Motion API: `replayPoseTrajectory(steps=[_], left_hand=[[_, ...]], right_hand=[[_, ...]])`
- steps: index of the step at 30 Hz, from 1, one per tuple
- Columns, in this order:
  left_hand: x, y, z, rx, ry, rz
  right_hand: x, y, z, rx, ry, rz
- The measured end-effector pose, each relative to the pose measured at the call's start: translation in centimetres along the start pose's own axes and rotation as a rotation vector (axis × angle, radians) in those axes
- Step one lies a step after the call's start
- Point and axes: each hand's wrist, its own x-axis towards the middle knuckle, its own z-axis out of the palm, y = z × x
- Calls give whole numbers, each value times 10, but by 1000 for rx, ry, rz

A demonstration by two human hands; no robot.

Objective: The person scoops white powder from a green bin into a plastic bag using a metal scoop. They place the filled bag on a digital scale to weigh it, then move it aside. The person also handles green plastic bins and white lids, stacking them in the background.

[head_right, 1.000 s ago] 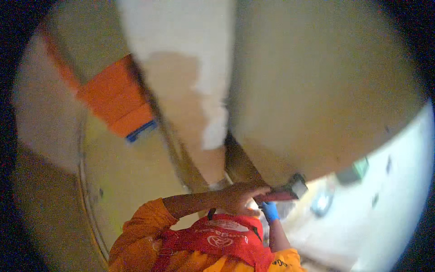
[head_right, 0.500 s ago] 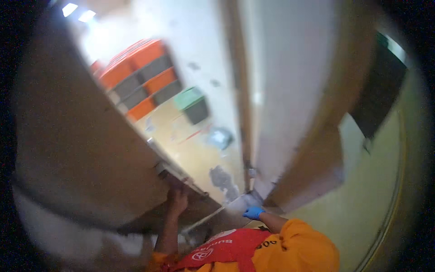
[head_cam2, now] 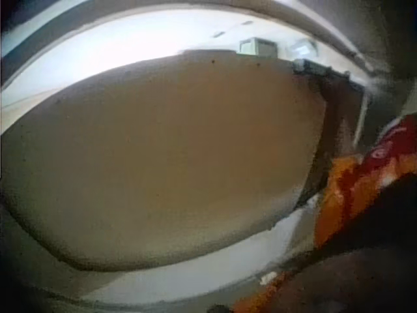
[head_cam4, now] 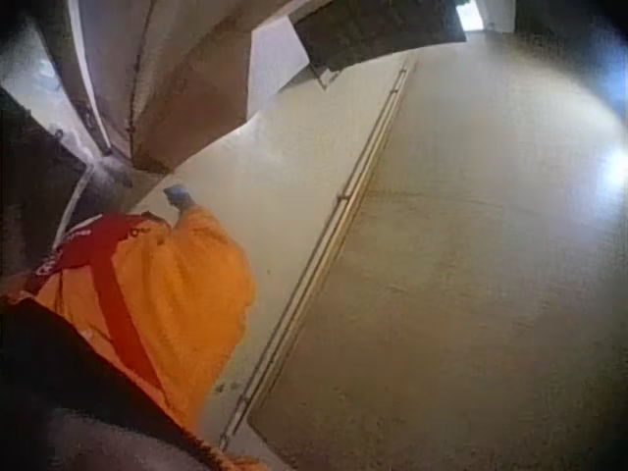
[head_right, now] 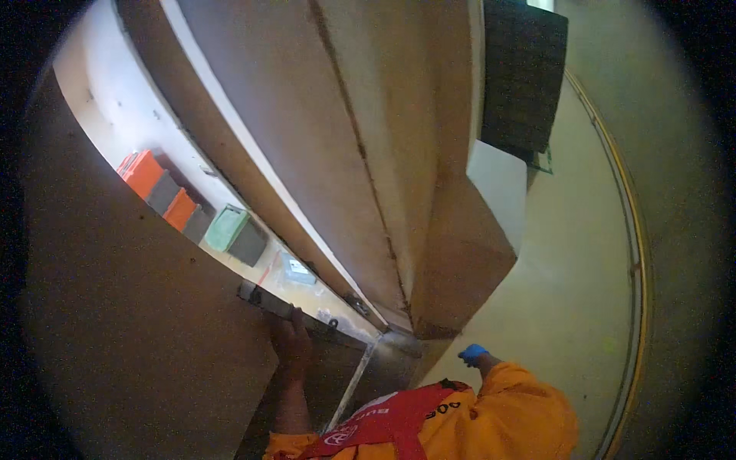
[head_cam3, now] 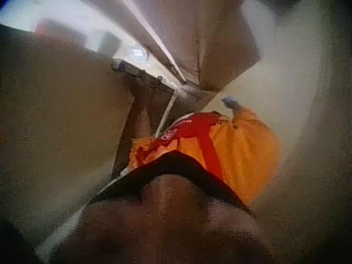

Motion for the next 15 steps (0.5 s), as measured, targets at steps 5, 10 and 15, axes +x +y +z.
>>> replayPoseTrajectory(steps=[5,10,15], left_hand=[[25,-18,46,61,-58,-106],[31,57,29,-222,64,-101],[29,-5,92,99,117,-195]], right_hand=[[-1,-26,33,-34,9,-325],[7,3,15,85,84,-405],[10,95,-21,131,112,-141]])
